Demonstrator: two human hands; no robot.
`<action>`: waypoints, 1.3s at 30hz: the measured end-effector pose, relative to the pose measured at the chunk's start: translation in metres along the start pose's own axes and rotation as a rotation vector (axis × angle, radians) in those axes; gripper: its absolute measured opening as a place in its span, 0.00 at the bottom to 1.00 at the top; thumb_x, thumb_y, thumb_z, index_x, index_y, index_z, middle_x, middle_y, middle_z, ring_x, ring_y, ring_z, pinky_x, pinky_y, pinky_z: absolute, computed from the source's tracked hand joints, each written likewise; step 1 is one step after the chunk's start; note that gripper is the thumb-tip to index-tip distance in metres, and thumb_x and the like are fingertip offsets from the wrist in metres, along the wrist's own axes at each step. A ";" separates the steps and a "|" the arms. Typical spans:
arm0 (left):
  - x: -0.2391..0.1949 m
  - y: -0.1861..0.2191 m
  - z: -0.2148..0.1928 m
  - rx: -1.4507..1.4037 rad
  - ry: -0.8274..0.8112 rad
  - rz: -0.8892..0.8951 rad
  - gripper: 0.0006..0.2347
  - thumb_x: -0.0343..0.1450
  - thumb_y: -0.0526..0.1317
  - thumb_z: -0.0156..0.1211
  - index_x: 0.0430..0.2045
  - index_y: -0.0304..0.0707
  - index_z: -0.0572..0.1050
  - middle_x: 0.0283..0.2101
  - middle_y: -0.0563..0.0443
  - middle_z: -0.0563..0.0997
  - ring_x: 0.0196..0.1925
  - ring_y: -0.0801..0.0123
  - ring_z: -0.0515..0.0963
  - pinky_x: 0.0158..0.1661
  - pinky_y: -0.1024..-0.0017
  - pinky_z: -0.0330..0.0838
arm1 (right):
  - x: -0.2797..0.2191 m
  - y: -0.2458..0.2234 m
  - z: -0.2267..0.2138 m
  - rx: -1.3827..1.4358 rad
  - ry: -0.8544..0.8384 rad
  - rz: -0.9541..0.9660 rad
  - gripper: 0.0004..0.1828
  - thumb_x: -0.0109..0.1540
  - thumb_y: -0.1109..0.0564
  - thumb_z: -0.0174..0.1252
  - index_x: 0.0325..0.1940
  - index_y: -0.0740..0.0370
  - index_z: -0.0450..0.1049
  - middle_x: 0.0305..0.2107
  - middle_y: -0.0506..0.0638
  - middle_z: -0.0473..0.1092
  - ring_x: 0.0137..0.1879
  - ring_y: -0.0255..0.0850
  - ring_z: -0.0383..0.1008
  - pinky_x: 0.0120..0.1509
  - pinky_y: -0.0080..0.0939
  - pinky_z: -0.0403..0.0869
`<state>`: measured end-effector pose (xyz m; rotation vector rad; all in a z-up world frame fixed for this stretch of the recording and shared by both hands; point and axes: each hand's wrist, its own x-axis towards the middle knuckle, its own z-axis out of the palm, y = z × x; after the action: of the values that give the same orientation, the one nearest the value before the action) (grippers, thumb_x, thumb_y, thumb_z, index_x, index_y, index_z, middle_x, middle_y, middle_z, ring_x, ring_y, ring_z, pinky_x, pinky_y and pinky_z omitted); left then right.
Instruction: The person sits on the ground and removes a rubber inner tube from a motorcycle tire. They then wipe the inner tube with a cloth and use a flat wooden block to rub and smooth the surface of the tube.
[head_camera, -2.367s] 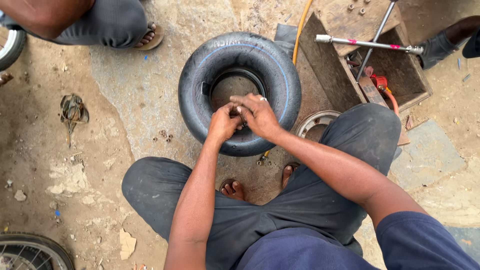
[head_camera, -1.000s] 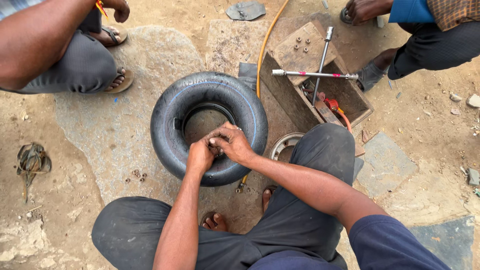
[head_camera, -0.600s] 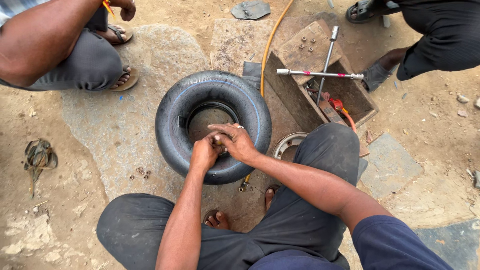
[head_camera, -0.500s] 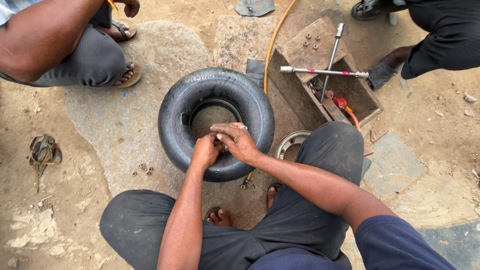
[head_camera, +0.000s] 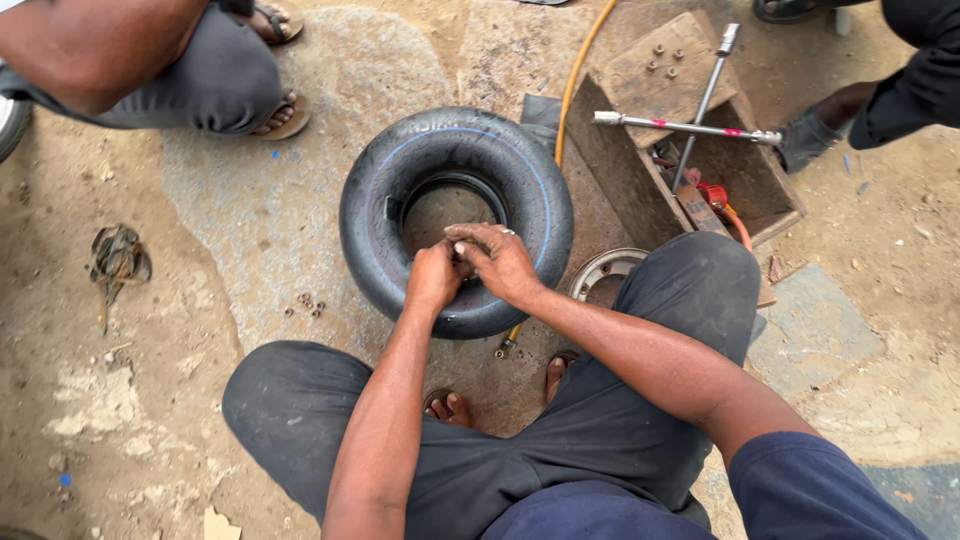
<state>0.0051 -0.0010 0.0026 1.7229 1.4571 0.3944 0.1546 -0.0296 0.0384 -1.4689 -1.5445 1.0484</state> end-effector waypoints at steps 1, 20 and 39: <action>0.000 -0.002 0.000 0.006 -0.028 0.009 0.14 0.64 0.39 0.70 0.41 0.34 0.79 0.39 0.33 0.82 0.46 0.43 0.82 0.45 0.53 0.74 | 0.000 0.000 0.000 -0.014 -0.005 0.000 0.14 0.66 0.58 0.57 0.56 0.55 0.79 0.49 0.50 0.78 0.58 0.42 0.76 0.64 0.42 0.74; -0.011 0.005 -0.001 0.015 0.049 0.045 0.11 0.69 0.39 0.64 0.44 0.39 0.79 0.43 0.36 0.83 0.47 0.41 0.81 0.46 0.52 0.75 | 0.004 0.005 0.002 0.034 -0.048 0.038 0.21 0.66 0.57 0.59 0.64 0.61 0.72 0.56 0.54 0.76 0.62 0.41 0.76 0.64 0.41 0.74; 0.023 -0.075 -0.048 -0.547 0.915 -0.300 0.15 0.72 0.47 0.62 0.32 0.33 0.67 0.28 0.35 0.80 0.30 0.42 0.82 0.33 0.55 0.77 | 0.065 0.057 -0.050 0.176 0.362 0.086 0.25 0.70 0.51 0.59 0.69 0.63 0.65 0.62 0.57 0.67 0.61 0.43 0.71 0.67 0.43 0.72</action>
<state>-0.0715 0.0380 -0.0308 0.8623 1.9358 1.3880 0.2188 0.0392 0.0043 -1.5141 -1.1164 0.8834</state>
